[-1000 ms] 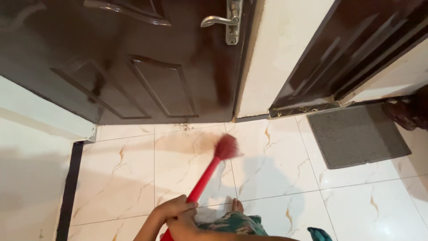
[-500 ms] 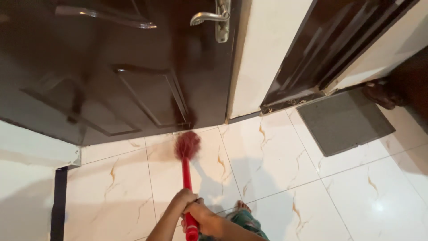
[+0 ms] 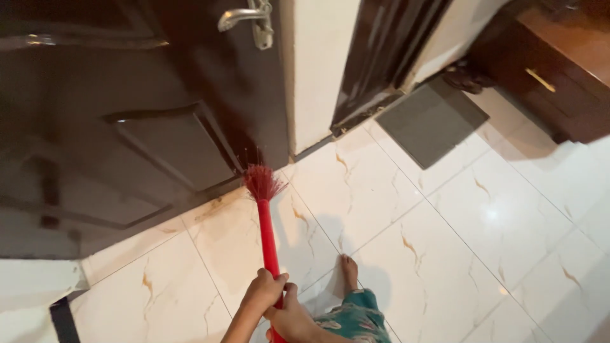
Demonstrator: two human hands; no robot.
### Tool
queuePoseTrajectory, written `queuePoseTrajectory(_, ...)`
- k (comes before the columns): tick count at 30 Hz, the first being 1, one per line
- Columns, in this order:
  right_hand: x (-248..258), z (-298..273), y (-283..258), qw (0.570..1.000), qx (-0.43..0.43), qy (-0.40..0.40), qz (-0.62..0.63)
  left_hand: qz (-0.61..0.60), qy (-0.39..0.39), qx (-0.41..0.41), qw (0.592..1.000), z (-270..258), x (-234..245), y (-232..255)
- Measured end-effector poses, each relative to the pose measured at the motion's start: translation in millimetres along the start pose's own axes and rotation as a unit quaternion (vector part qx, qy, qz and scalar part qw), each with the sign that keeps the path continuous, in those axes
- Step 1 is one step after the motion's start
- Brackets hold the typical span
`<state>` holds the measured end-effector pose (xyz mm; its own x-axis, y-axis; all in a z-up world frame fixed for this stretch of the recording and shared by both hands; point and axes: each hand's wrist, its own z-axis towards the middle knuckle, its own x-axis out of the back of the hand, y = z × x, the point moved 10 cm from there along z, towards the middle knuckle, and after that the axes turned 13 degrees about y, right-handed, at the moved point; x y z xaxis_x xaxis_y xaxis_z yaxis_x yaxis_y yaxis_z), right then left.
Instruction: Dusting and cleaning a wooden door and the floor area around it with a brush.
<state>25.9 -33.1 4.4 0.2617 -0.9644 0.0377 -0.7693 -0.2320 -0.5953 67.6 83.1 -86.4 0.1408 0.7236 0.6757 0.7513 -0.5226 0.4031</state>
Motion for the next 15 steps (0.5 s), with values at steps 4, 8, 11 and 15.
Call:
queuePoseTrajectory(4, -15.1, 22.1, 34.6, 0.995, -0.060, 0.048, 0.062, -0.007, -0.026, -0.024, 0.999, 32.8, -34.3, -36.0)
queuePoseTrajectory(8, -30.8, 50.4, 25.4, 1.000, -0.015, -0.002, -0.022, -0.113, -0.112, -0.059, 0.986, 123.3, -120.5, -102.3)
queuePoseTrajectory(11, -31.3, 46.7, 26.6, 0.999, -0.025, -0.014, -0.038, -0.196, -0.137, 0.003, 0.971, 108.1, -118.2, -107.5)
queuePoseTrajectory(15, -26.3, 21.2, 30.8, 0.980, 0.049, 0.041, -0.187, -0.045, 0.006, -0.044, 0.998, 71.0, -59.3, -105.4)
